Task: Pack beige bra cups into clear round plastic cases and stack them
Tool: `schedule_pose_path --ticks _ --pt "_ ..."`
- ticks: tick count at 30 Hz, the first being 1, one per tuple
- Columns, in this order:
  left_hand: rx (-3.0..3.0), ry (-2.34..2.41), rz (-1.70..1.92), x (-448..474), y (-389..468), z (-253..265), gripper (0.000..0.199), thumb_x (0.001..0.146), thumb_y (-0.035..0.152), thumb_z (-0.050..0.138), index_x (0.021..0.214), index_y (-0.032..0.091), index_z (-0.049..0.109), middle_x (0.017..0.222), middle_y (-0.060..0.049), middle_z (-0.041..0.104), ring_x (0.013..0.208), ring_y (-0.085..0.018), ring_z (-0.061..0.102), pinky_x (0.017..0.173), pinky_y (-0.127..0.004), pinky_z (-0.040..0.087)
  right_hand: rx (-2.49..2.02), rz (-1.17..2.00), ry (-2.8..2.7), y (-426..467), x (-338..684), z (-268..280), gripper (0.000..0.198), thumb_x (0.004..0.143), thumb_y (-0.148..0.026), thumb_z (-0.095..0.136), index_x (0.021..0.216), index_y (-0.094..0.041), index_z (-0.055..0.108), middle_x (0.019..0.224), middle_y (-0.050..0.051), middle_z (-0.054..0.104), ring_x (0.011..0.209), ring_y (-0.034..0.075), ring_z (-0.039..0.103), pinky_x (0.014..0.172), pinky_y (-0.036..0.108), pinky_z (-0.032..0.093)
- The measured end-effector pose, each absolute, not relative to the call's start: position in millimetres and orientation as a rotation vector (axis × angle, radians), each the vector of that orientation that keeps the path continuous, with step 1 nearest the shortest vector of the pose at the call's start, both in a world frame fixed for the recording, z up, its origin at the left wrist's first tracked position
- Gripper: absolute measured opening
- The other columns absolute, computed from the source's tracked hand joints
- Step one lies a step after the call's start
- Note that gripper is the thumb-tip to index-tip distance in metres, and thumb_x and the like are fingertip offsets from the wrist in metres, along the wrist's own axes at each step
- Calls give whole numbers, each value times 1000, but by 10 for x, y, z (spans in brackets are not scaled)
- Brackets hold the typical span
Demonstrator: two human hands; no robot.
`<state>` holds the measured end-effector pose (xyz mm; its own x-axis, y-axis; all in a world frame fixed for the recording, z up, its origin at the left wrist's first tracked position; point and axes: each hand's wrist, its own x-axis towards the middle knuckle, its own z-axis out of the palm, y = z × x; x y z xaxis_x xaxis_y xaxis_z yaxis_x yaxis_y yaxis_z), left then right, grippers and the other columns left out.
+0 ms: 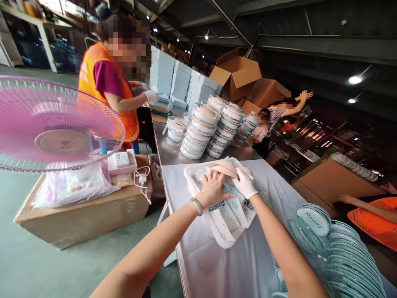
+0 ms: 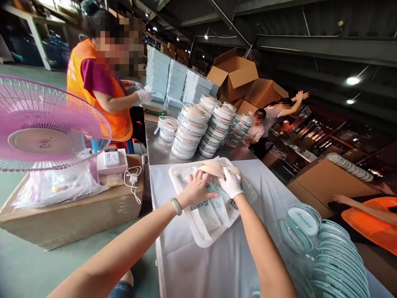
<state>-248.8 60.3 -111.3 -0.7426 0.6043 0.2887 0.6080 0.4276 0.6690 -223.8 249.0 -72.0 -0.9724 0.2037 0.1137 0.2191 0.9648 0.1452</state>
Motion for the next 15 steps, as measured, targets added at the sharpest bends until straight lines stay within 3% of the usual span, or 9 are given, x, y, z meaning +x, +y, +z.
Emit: schedule_pose_path --ticks 2,5,9,12,14,15 --pt "-1116 -2533 -1401 -2535 518 -1011 54 82 54 80 117 14 68 129 -24 68 128 -45 60 110 -72 41 -373 -234 -3033 2562 -2181 -613 68 98 -38 57 161 -20 40 146 14 60 131 29 59 109 39 45" --pt "-1017 -2448 -1509 -2592 190 -863 23 93 40 68 96 18 70 99 -14 77 96 -32 73 97 -51 55 -352 -114 -3103 2655 -2125 -352 64 89 -41 70 149 -23 56 144 12 62 134 30 58 111 42 47" --pt "-769 -1986 -1948 -2640 -753 -1130 31 97 47 59 83 20 65 82 -6 74 76 -19 69 76 -30 56 -270 45 -2979 2488 -1973 68 34 90 -40 63 113 -19 77 119 15 75 112 27 70 101 40 53" --pt "-142 -1785 -2327 -2470 -1727 -1935 45 83 64 68 77 20 62 76 -4 71 73 -17 66 72 -27 55 -128 30 -2819 2023 -1913 341 51 97 -54 43 108 -17 76 118 25 72 114 30 69 102 49 49" --pt "464 -1818 -2397 -2078 -2405 -2636 56 67 74 73 77 20 61 79 -4 71 77 -17 66 74 -28 55 140 -67 -2634 1537 -1980 422 59 96 -69 39 107 -24 76 112 23 74 114 29 69 97 51 48" --pt "745 -1834 -2365 -1785 -2723 -2973 61 59 77 74 77 21 60 80 -4 70 77 -18 65 72 -29 55 249 -94 -2626 1237 -2029 418 54 97 -70 41 112 -30 74 122 21 72 126 26 63 105 49 43"
